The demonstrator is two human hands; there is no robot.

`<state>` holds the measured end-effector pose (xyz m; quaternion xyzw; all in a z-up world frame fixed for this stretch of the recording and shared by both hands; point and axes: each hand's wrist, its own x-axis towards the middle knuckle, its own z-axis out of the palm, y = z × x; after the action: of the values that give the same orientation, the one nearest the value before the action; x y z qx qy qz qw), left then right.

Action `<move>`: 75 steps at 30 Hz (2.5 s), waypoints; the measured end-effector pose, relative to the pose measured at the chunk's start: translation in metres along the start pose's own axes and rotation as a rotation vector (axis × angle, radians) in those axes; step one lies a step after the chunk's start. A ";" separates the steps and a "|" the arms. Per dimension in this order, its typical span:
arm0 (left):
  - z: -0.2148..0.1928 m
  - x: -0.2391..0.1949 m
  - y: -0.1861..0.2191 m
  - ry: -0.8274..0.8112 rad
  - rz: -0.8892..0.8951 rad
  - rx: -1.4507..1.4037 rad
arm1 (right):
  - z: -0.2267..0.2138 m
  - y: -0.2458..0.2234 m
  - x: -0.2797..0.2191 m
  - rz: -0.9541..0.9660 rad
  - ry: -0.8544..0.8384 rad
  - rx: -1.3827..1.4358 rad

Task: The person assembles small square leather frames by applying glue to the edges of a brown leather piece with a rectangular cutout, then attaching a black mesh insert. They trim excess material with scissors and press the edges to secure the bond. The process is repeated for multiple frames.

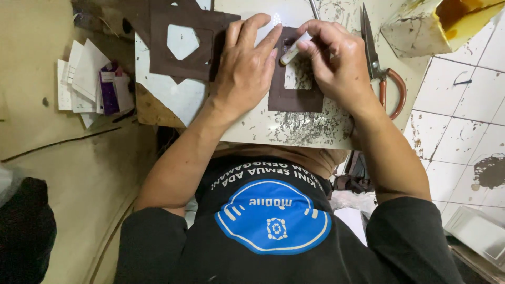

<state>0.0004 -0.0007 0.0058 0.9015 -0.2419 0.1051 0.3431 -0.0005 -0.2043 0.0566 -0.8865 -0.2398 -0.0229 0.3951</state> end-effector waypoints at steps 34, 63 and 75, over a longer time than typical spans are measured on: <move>-0.059 0.046 0.051 -0.259 0.193 -0.751 | -0.067 -0.068 -0.080 0.043 0.283 0.510; -0.012 -0.044 0.020 -0.017 -0.086 0.103 | 0.008 0.012 -0.033 -0.230 0.051 -0.117; -0.014 -0.043 0.022 -0.007 -0.119 0.077 | 0.000 -0.005 -0.044 -0.304 -0.055 -0.167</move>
<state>-0.0484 0.0097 0.0135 0.9273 -0.1849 0.0906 0.3127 -0.0416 -0.2190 0.0502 -0.8701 -0.3789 -0.0782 0.3053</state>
